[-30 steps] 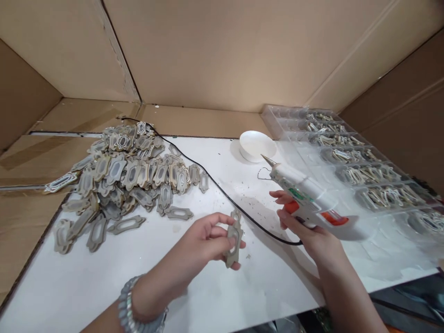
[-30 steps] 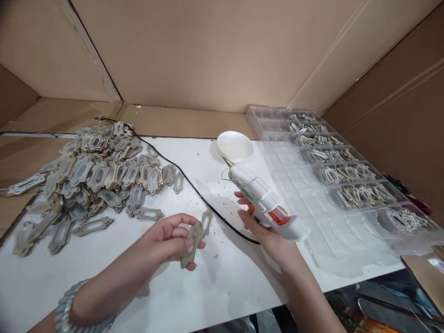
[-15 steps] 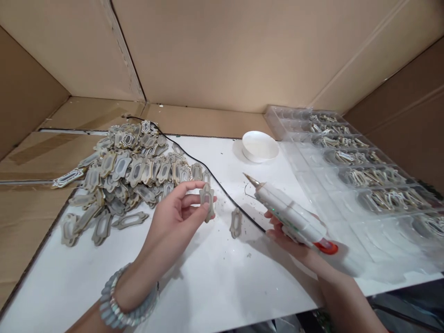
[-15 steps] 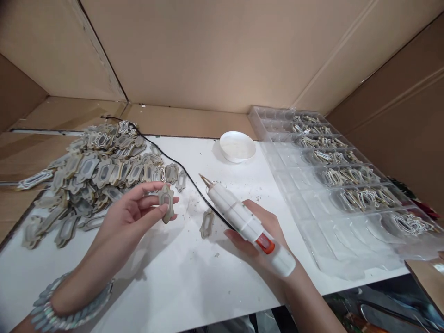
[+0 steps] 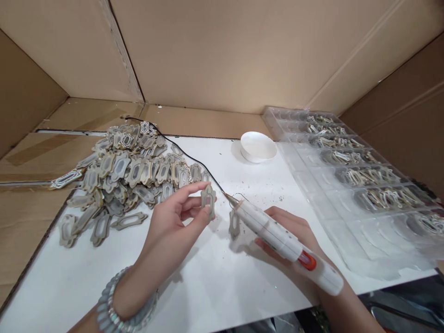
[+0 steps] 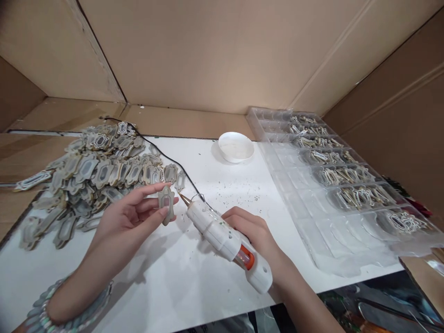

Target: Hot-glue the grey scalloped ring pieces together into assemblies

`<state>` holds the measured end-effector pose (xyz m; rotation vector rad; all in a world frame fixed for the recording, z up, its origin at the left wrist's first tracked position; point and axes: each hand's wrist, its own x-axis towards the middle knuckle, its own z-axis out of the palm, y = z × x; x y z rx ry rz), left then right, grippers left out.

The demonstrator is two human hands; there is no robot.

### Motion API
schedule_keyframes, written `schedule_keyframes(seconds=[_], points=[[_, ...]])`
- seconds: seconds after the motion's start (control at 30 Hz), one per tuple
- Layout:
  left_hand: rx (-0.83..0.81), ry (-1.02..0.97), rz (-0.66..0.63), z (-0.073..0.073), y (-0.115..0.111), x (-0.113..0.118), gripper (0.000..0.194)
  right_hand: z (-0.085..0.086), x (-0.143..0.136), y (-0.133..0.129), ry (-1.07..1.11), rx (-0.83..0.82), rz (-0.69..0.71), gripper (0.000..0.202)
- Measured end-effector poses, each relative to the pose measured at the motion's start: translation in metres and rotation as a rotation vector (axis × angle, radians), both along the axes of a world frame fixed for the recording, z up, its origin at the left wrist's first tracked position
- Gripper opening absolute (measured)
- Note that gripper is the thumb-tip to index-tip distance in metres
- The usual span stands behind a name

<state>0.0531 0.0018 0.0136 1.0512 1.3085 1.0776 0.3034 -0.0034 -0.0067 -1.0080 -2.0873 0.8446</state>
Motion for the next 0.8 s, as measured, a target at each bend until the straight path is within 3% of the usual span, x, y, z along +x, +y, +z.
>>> schedule_keyframes(seconds=[0.33,0.8], points=[[0.013,-0.005,-0.021,-0.0019,-0.0027,0.0027,0.047,0.002,-0.0044,-0.0029,0.005,-0.104,0.032,0.014],[0.026,0.003,-0.033,-0.0003,-0.0041,0.0028,0.039,0.0053,-0.0063,-0.0025,0.011,-0.084,0.039,0.011]])
